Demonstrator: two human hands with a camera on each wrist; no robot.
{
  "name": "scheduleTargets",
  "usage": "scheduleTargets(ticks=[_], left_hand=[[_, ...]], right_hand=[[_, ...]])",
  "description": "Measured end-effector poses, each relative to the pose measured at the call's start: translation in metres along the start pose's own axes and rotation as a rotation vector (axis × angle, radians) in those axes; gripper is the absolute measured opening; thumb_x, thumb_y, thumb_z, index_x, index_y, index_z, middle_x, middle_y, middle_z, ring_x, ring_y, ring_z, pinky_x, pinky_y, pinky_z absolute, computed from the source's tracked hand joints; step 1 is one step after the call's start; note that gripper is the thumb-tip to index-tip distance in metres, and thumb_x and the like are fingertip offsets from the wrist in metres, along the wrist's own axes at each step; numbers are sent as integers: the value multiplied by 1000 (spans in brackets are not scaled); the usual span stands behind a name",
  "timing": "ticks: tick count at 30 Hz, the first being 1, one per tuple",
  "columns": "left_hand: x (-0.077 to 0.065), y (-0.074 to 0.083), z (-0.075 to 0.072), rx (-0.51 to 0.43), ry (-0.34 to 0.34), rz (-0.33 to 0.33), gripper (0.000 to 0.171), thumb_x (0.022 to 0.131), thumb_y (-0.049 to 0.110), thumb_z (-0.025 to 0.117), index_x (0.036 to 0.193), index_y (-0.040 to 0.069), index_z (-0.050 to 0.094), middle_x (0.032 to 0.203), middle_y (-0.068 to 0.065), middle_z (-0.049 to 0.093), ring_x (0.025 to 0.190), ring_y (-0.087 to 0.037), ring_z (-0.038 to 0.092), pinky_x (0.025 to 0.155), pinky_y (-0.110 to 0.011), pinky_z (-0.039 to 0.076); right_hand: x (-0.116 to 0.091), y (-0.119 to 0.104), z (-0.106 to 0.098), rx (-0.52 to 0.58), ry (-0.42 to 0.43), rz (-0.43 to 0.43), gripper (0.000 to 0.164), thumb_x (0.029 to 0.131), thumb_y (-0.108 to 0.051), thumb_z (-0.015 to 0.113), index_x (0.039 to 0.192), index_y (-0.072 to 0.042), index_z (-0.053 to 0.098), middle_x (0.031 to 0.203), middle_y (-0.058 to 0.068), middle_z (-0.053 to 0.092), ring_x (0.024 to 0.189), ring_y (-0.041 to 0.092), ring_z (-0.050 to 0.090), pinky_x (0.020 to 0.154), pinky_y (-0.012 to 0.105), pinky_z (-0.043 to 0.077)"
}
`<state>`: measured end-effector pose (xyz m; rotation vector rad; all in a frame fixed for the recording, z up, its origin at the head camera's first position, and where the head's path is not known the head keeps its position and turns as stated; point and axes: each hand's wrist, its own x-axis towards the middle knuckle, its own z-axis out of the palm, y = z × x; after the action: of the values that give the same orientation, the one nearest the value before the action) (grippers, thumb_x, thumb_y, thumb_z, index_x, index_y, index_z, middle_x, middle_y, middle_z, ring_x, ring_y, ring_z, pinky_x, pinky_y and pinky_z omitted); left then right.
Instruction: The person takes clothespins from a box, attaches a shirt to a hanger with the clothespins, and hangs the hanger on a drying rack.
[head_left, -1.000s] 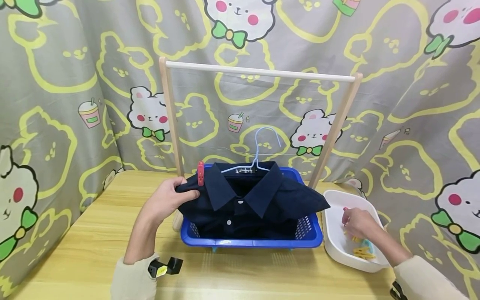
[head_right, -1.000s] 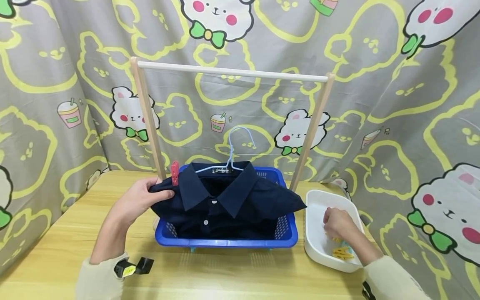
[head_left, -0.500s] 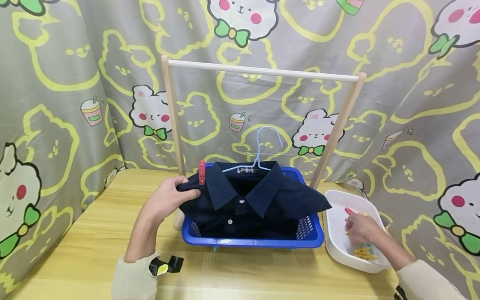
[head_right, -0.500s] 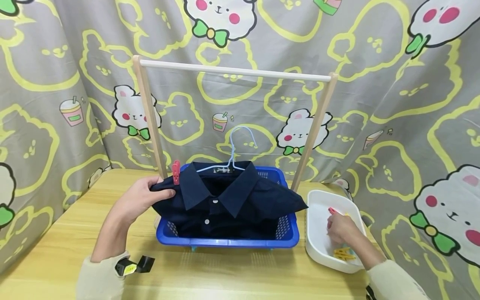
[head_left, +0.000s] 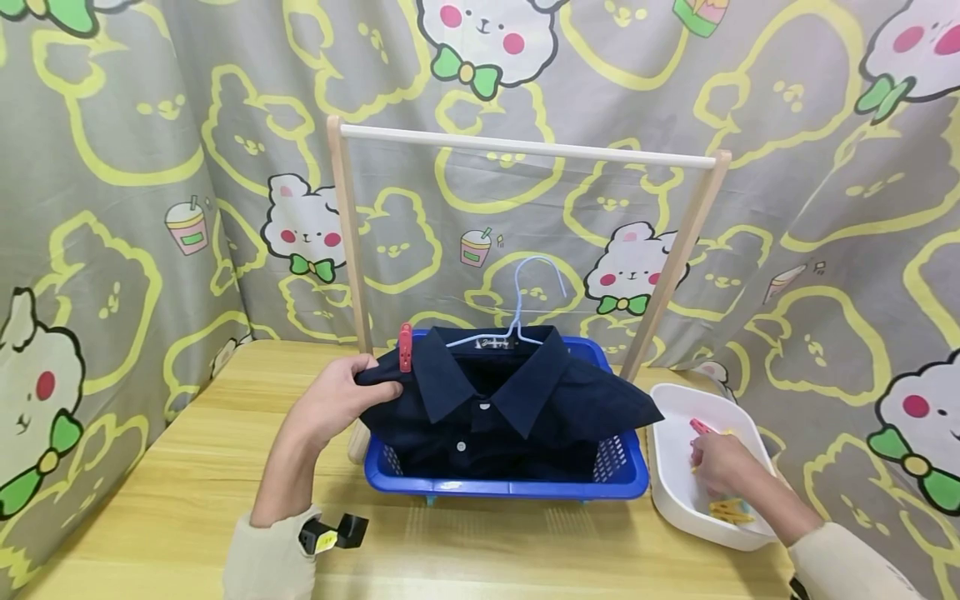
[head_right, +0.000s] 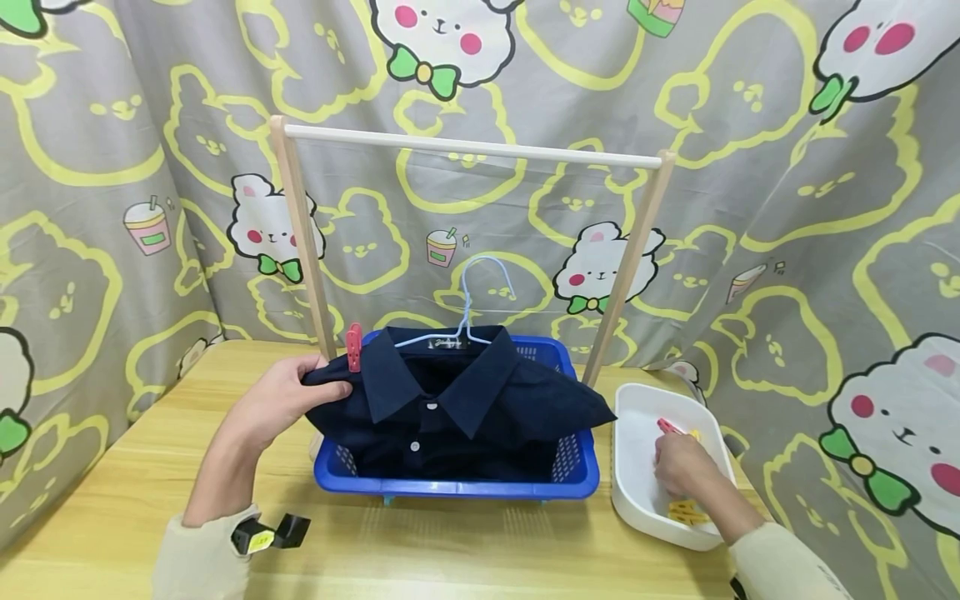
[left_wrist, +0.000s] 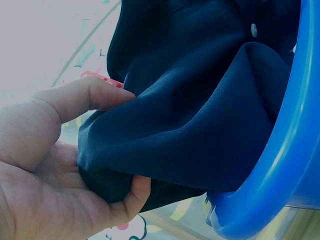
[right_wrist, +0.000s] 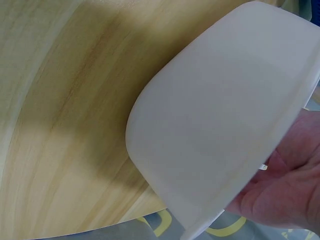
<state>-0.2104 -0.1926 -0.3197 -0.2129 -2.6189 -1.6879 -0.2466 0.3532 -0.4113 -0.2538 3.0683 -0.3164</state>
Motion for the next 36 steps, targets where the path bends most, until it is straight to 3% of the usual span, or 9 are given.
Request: scheduleTargets(ticks=[13,25,36], left_hand=[[0,-2,-1,-9,1,3,26,89,20,73,88,0,55,81,-7,52,82,-26,54,75,-36,45],[1,-2,0,-8,-2,6,26,88,20,73,88,0,56,82,-7,53,82,-25,54,75,-35,45],[1,-2,0,-6,-2,3,26,88,20,73,88,0,56,82,-7,54,83,-25,54,76,-35,45]], right_hand=[[1,3,5,-73,63,-42,18,69,7,60,68,-10,55,65,1,52,60,20,48,56,32,39],[6,4,7,-110,72,-38,15,80,0,60,68,-8,57,63,1,52,59,21,48,56,33,38],[12,-5,8,-63,71,-32,17,75,1,59,62,-9,54,59,-1,50,54,18,47,52,30,39]])
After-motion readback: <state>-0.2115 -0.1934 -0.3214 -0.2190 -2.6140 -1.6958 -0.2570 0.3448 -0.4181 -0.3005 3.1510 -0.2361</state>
